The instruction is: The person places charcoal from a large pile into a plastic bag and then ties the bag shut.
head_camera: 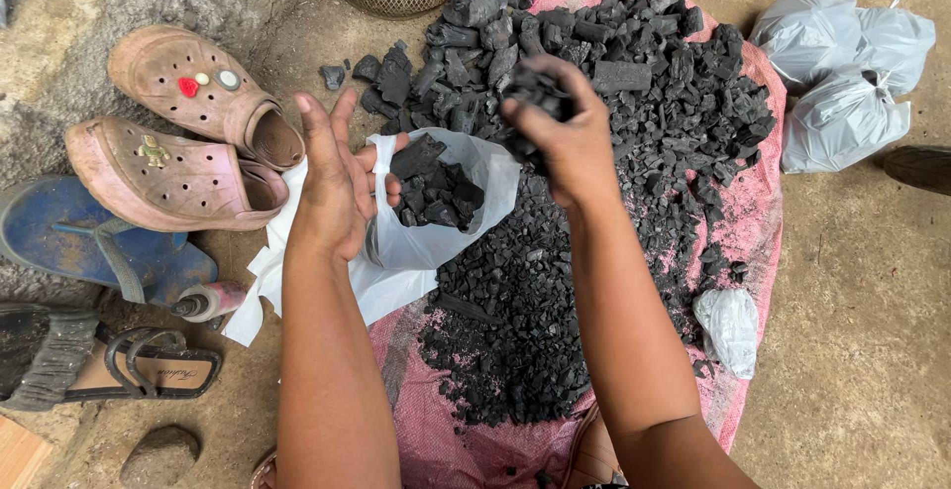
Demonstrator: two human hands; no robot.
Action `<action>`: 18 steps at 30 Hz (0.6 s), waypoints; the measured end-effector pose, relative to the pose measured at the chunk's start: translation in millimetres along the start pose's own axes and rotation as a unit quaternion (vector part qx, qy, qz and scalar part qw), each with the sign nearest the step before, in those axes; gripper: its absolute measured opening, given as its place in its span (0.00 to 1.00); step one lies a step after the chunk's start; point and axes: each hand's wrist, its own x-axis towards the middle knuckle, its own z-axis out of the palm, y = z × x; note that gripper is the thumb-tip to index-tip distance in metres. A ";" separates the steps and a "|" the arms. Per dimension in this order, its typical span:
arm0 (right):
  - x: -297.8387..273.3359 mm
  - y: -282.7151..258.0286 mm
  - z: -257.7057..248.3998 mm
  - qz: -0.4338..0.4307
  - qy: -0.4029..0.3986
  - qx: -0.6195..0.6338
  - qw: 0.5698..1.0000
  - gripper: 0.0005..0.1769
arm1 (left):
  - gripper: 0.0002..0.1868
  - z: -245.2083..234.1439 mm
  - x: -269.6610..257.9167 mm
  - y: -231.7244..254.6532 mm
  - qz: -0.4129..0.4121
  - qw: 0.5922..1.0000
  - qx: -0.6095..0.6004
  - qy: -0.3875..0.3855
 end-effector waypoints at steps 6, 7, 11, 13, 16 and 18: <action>-21.0 32.4 55.6 -0.187 -0.059 -0.173 0.965 0.24 | 0.68 -1.7 -1.1 -1.2 0.016 0.999 -0.015 0.031; -26.6 42.1 62.1 -0.227 -0.055 -0.218 0.948 0.23 | 0.68 -2.4 -0.2 -1.4 0.022 0.999 -0.023 0.027; -37.8 62.5 64.7 -0.187 -0.108 -0.269 0.939 0.21 | 0.68 -6.6 1.5 -5.9 0.022 0.998 -0.042 0.028; -32.7 62.4 56.1 -0.115 -0.108 -0.245 0.957 0.18 | 0.68 -8.0 4.0 -7.7 0.029 0.998 -0.038 0.044; -15.9 56.3 17.8 -0.014 -0.110 -0.200 0.974 0.15 | 0.68 -11.1 8.1 -7.4 0.042 0.993 -0.062 0.094; -2.9 58.9 -11.5 0.042 -0.061 -0.066 0.995 0.15 | 0.68 -14.0 7.1 -6.6 0.053 0.987 -0.078 0.126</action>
